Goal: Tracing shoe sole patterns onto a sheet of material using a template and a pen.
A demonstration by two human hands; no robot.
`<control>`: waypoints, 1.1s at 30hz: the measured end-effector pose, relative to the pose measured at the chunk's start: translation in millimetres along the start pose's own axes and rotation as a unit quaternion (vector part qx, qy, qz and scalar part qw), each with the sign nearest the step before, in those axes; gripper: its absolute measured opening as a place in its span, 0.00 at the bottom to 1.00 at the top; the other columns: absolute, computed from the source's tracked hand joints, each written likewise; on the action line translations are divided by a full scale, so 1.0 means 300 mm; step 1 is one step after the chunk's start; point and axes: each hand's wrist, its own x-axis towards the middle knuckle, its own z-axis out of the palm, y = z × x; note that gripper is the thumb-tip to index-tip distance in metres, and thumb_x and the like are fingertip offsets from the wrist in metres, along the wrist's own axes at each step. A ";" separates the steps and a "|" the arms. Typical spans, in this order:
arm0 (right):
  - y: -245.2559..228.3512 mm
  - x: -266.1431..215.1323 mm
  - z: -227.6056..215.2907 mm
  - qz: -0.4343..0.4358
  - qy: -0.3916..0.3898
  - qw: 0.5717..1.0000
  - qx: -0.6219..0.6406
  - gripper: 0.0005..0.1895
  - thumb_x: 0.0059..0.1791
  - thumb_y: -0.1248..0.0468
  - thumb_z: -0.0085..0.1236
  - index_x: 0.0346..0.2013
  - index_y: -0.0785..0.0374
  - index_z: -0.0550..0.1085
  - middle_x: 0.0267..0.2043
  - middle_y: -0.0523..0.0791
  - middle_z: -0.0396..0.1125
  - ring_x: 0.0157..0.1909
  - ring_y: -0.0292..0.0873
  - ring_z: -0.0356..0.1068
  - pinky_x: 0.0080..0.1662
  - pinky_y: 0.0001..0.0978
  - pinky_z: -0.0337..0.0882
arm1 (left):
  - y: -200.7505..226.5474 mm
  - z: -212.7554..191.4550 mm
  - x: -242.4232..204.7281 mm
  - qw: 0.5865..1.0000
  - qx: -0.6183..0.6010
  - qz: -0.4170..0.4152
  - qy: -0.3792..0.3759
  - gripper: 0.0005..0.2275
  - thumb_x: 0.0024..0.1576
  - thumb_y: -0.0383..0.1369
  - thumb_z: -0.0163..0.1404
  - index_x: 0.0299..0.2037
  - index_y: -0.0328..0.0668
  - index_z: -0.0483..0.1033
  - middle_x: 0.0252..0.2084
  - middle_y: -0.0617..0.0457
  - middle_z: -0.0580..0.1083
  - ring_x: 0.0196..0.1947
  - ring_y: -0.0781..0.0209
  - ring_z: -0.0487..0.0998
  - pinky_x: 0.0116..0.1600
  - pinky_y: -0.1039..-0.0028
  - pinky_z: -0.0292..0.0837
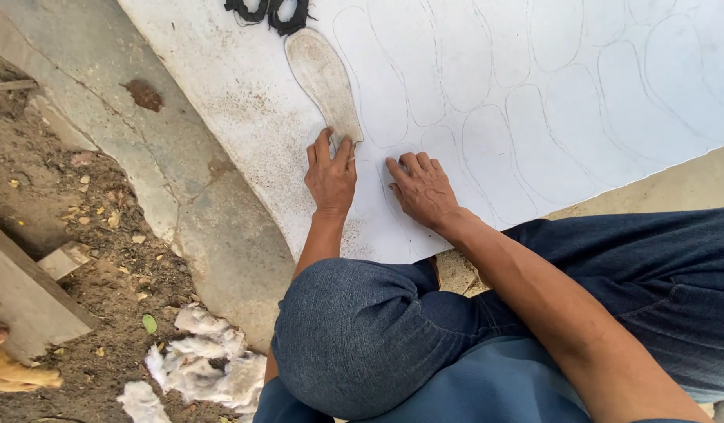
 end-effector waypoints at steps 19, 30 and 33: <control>0.026 0.088 0.024 -0.062 0.027 0.998 0.021 0.28 0.56 0.60 0.50 0.72 0.44 0.61 0.49 0.45 0.63 0.50 0.47 0.66 0.51 0.39 0.68 | -0.046 0.015 -0.095 1.000 -0.003 0.026 -0.007 0.05 0.61 0.35 0.59 0.46 0.55 0.84 0.61 0.52 0.75 0.65 0.51 0.72 0.51 0.72 0.80; 0.035 0.111 0.027 -0.066 0.008 0.998 0.008 0.29 0.56 0.59 0.49 0.73 0.43 0.60 0.49 0.44 0.60 0.50 0.46 0.65 0.49 0.38 0.68 | -0.059 0.051 -0.122 0.999 0.000 0.038 0.002 0.05 0.61 0.37 0.58 0.45 0.59 0.84 0.57 0.56 0.76 0.65 0.53 0.73 0.52 0.74 0.79; 0.033 0.115 0.008 -0.060 0.003 0.998 0.017 0.29 0.55 0.59 0.51 0.72 0.43 0.62 0.49 0.44 0.60 0.50 0.46 0.65 0.49 0.38 0.69 | -0.064 0.054 -0.126 0.999 -0.004 0.038 0.000 0.05 0.62 0.37 0.58 0.45 0.58 0.84 0.56 0.57 0.77 0.64 0.54 0.73 0.53 0.74 0.79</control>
